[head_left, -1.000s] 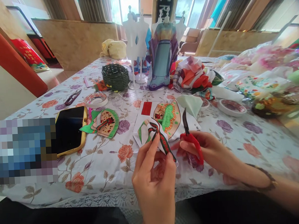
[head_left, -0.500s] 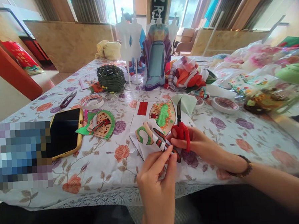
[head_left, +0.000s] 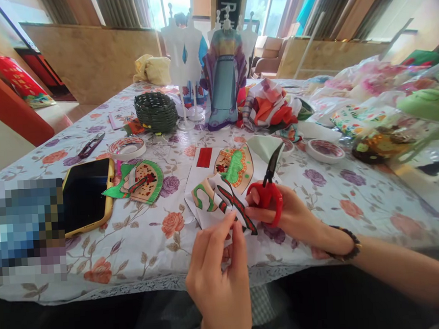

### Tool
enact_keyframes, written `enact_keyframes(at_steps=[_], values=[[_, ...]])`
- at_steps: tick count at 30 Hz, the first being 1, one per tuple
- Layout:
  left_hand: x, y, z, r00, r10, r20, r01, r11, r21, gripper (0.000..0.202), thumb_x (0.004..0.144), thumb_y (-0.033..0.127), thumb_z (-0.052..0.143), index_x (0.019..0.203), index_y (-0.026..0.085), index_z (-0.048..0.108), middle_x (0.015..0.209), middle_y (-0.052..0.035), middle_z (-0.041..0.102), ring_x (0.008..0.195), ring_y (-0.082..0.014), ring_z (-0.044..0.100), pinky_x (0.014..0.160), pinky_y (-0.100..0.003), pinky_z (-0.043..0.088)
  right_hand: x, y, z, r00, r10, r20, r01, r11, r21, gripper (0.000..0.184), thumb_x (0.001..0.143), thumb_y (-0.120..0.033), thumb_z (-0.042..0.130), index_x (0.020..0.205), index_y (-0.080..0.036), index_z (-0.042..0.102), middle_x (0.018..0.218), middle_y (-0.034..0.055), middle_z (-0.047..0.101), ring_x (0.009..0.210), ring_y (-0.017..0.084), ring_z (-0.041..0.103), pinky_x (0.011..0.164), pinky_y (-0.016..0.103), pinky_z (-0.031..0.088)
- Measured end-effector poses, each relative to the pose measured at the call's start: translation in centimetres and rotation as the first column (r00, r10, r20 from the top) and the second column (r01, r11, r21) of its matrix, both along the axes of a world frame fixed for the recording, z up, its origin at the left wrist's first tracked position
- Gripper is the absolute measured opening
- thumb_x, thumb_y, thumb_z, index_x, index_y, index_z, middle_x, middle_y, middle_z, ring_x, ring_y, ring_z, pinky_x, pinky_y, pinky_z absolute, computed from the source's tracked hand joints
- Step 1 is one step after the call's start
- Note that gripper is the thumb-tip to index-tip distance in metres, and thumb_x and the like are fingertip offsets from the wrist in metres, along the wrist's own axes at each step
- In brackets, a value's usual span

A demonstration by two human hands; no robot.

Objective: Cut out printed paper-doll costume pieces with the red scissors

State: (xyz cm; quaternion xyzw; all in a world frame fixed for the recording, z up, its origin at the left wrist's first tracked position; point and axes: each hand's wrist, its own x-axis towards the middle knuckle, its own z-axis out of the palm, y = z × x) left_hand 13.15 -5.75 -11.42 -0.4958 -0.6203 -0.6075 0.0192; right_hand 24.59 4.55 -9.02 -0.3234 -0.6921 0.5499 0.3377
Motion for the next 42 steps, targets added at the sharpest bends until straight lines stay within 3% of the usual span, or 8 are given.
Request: enact_keyframes(at_steps=[4,8,16,19,24,27,36,42], values=[[0.5,0.3,0.1,0.991,0.081,-0.106,-0.071,0.993,0.093,0.02,0.084,0.009,0.069,0.102,0.019,0.07,0.095,-0.0021,0.073,0.084,-0.0104,0.069,0.071,-0.017,0.057,0.1,0.0,-0.3,0.992,0.028,-0.123,-0.033,0.999,-0.038,0.036,0.075,-0.037,0.08,0.072,-0.021,0.047,0.069,-0.0055,0.05,0.056,0.009,0.045,0.052,0.023,0.041],[0.6,0.7,-0.1,0.99,0.067,-0.126,-0.06,0.997,0.053,0.018,0.085,0.015,0.071,0.103,0.016,0.071,0.097,-0.0039,0.074,0.086,-0.0104,0.069,0.069,-0.014,0.055,0.2,-0.1,-0.5,0.969,0.043,-0.243,-0.058,0.997,-0.055,0.034,0.075,-0.025,0.082,0.071,-0.02,0.049,0.071,-0.0054,0.051,0.058,0.008,0.044,0.054,0.021,0.04],[0.4,1.1,-0.1,0.984,-0.034,0.175,0.032,0.999,0.017,0.027,0.083,0.021,0.074,0.109,0.027,0.072,0.107,0.0006,0.063,0.093,-0.0077,0.066,0.066,-0.01,0.055,0.2,-0.5,-0.3,0.954,0.089,-0.287,-0.096,0.995,-0.013,0.031,0.078,-0.023,0.079,0.068,-0.022,0.049,0.069,-0.004,0.052,0.063,0.013,0.049,0.059,0.025,0.047],[0.4,1.2,-0.1,0.963,-0.027,0.269,0.021,0.999,0.026,0.029,0.081,0.024,0.076,0.109,0.03,0.071,0.108,0.0015,0.062,0.091,-0.0091,0.065,0.073,-0.015,0.056,0.2,-0.6,-0.2,0.952,0.101,-0.288,-0.114,0.993,-0.028,0.029,0.08,-0.024,0.076,0.069,-0.023,0.049,0.069,-0.004,0.052,0.062,0.013,0.052,0.058,0.026,0.05],[0.2,1.3,-0.1,0.909,-0.066,0.412,0.119,0.988,-0.103,0.015,0.084,0.032,0.072,0.099,0.032,0.073,0.097,0.0024,0.073,0.088,-0.0152,0.069,0.086,-0.03,0.057,0.3,-0.6,-0.2,0.959,0.095,-0.266,-0.099,0.995,0.0,0.025,0.08,-0.01,0.071,0.071,-0.023,0.052,0.073,-0.0045,0.055,0.062,0.01,0.05,0.057,0.022,0.046],[-0.1,1.4,0.1,0.873,-0.069,0.483,0.156,0.977,-0.142,0.015,0.083,0.034,0.072,0.098,0.032,0.074,0.094,0.0019,0.076,0.084,-0.0164,0.071,0.085,-0.033,0.058,0.4,-0.5,-0.3,0.957,0.099,-0.271,-0.106,0.994,-0.01,0.024,0.08,-0.01,0.071,0.072,-0.023,0.052,0.073,-0.0044,0.055,0.063,0.011,0.05,0.058,0.022,0.046],[-0.3,1.3,0.7,0.801,-0.13,0.585,0.218,0.972,-0.083,0.012,0.08,0.027,0.073,0.091,0.031,0.075,0.084,0.005,0.077,0.077,-0.013,0.074,0.071,-0.021,0.062,0.3,-0.4,-0.3,0.967,0.087,-0.241,-0.093,0.996,-0.015,0.025,0.082,-0.022,0.073,0.073,-0.024,0.049,0.076,-0.0021,0.057,0.067,0.015,0.055,0.064,0.03,0.051],[-0.3,1.2,1.1,0.814,-0.18,0.552,0.262,0.962,-0.072,0.015,0.083,0.023,0.071,0.094,0.033,0.074,0.087,0.0074,0.078,0.077,-0.0081,0.074,0.063,-0.009,0.057,0.2,-0.3,-0.4,0.957,0.101,-0.274,-0.119,0.992,-0.05,0.024,0.083,-0.013,0.07,0.074,-0.024,0.05,0.076,-0.0027,0.058,0.07,0.014,0.055,0.064,0.027,0.048]])
